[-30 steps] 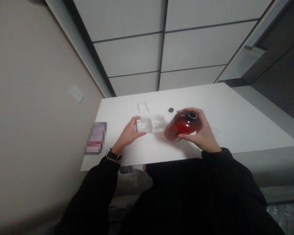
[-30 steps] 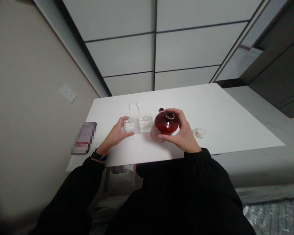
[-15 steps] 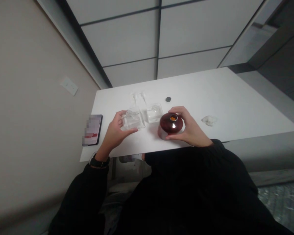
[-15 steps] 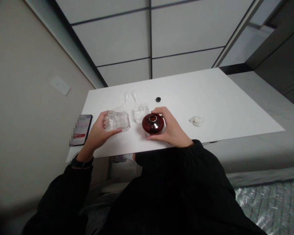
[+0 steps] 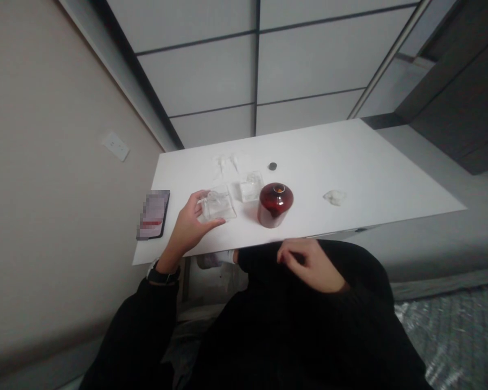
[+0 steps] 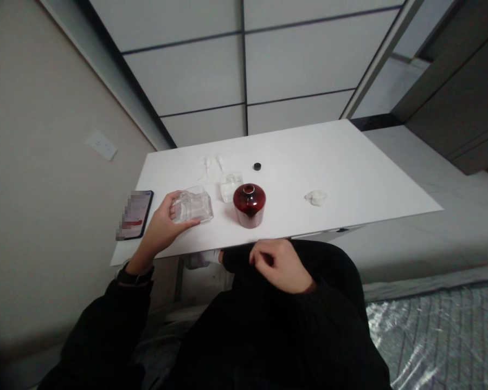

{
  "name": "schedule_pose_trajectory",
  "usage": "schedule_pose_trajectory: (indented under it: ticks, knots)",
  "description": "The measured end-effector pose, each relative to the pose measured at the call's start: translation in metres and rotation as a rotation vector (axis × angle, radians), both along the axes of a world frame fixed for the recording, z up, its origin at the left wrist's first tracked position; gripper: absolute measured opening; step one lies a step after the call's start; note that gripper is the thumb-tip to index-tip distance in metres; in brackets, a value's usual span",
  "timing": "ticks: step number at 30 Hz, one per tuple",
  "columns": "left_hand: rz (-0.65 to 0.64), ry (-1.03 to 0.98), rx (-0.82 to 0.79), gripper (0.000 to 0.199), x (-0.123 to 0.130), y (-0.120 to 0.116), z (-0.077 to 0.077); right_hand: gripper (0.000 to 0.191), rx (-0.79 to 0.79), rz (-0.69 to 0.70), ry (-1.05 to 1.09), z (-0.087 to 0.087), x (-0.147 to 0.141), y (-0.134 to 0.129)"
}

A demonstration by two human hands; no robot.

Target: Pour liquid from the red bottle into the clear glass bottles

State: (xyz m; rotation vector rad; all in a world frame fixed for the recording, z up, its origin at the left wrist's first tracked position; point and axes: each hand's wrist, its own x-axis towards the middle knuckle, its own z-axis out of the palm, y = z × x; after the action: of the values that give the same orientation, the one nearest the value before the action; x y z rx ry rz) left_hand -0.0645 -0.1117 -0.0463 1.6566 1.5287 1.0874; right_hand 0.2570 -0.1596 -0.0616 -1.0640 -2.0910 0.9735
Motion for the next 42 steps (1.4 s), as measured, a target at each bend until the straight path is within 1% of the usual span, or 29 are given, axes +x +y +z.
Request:
schedule_pose_trajectory:
  ticks: [1,2,3,5,6,8,11,13,14,15,16,17,19,20,21,22,23,24,26,29,30,32,35,39,42]
  knots:
    - [-0.004,0.0,-0.004,0.083,0.0,-0.001,0.0,0.025,-0.097,0.052,-0.152,-0.005,-0.004,-0.005]
    - [-0.006,0.0,-0.004,0.083,0.0,-0.002,-0.001,0.023,-0.163,0.062,-0.29,-0.01,-0.008,-0.008]
    - [-0.006,0.002,0.0,0.082,-0.001,-0.002,-0.001,0.026,-0.198,0.042,-0.401,-0.014,-0.012,-0.008]
    - [-0.008,-0.001,0.008,0.082,-0.001,-0.002,-0.002,0.035,-0.211,-0.02,-0.523,-0.02,-0.019,-0.005]
    - [-0.01,-0.004,0.008,0.082,-0.001,-0.003,-0.003,0.037,-0.207,-0.039,-0.534,-0.021,-0.022,-0.004]
    - [-0.013,-0.01,-0.003,0.083,-0.002,-0.003,-0.003,0.039,-0.203,-0.034,-0.474,-0.019,-0.029,-0.002]
    - [-0.011,-0.017,-0.016,0.084,-0.004,-0.005,0.0,0.038,-0.231,0.056,-0.273,-0.009,-0.037,-0.008]
    - [-0.003,-0.021,-0.011,0.084,-0.006,-0.006,0.002,0.029,-0.252,0.08,-0.111,-0.001,-0.035,-0.012]
    - [0.004,-0.018,-0.005,0.083,-0.008,-0.007,0.003,0.022,-0.249,0.047,-0.018,0.004,-0.031,-0.011]
    - [0.015,-0.011,0.004,0.082,-0.009,-0.007,0.004,0.018,-0.229,-0.025,0.092,0.009,-0.026,-0.008]
    - [0.028,0.0,0.012,0.081,-0.011,-0.008,0.005,0.016,-0.187,-0.135,0.22,0.015,-0.021,-0.002]
    - [0.039,0.011,0.019,0.08,-0.012,-0.008,0.006,0.016,-0.124,-0.271,0.36,0.02,-0.015,0.007]
    - [0.047,0.026,0.032,0.081,-0.014,-0.009,0.007,0.013,0.053,-0.576,0.616,0.03,-0.008,0.033]
    - [0.043,0.03,0.037,0.081,-0.014,-0.008,0.009,0.012,0.142,-0.693,0.699,0.035,-0.007,0.047]
    - [0.034,0.034,0.04,0.082,-0.014,-0.008,0.012,0.011,0.217,-0.774,0.746,0.038,-0.008,0.06]
    - [0.022,0.041,0.042,0.082,-0.013,-0.008,0.015,0.011,0.282,-0.823,0.758,0.039,-0.011,0.072]
    - [0.012,0.053,0.044,0.081,-0.011,-0.008,0.019,0.011,0.332,-0.841,0.732,0.039,-0.015,0.081]
    - [0.003,0.067,0.046,0.08,-0.008,-0.007,0.024,0.014,0.37,-0.837,0.686,0.036,-0.02,0.087]
    - [-0.016,0.101,0.054,0.079,-0.002,-0.006,0.034,0.025,0.397,-0.752,0.568,0.026,-0.03,0.089]
    - [-0.076,0.17,0.084,0.08,0.008,-0.004,0.051,0.044,0.385,-0.543,0.496,0.004,-0.038,0.077]
    - [-0.1,0.202,0.094,0.08,0.012,-0.003,0.056,0.052,0.383,-0.495,0.48,-0.001,-0.038,0.073]
    - [-0.132,0.277,0.115,0.08,0.017,0.001,0.066,0.065,0.378,-0.45,0.417,-0.007,-0.038,0.066]
    - [-0.154,0.356,0.134,0.083,0.024,0.007,0.076,0.066,0.35,-0.425,0.34,-0.005,-0.037,0.065]
    - [-0.182,0.365,0.14,0.088,0.029,0.016,0.083,0.061,0.334,-0.385,0.388,0.0,-0.039,0.068]
    - [-0.204,0.401,0.153,0.085,0.03,0.021,0.088,0.058,0.352,-0.366,0.396,0.001,-0.039,0.069]
